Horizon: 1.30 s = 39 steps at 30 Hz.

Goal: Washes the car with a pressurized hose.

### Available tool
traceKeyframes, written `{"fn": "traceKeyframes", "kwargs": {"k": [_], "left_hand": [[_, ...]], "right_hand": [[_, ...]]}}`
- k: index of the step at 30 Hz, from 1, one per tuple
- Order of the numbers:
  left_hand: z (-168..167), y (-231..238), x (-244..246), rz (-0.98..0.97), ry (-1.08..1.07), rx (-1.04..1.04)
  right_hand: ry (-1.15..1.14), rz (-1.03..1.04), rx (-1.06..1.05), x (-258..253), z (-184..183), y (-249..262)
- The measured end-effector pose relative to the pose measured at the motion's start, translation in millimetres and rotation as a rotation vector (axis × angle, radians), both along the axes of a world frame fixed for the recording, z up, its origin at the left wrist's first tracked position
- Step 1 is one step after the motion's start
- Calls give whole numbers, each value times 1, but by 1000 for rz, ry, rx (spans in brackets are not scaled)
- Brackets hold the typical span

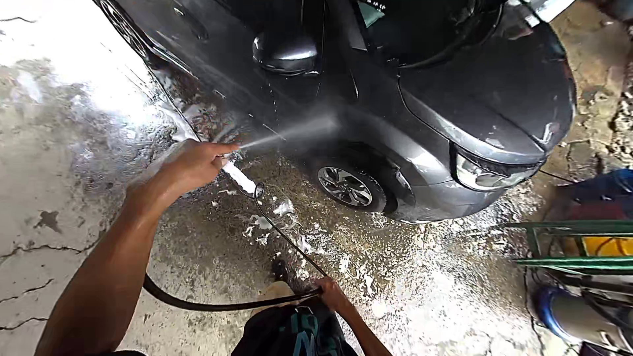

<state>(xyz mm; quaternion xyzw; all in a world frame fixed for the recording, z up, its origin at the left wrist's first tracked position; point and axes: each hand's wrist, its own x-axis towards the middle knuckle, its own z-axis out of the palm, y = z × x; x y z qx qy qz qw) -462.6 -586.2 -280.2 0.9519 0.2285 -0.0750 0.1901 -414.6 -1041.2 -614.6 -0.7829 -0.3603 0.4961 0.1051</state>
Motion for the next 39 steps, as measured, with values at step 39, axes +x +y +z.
{"fn": "traceKeyframes", "kwargs": {"k": [39], "left_hand": [[-188,-270,138,-55,3,-92]], "right_hand": [[79,-78,-67,103,-165,-152]]}}
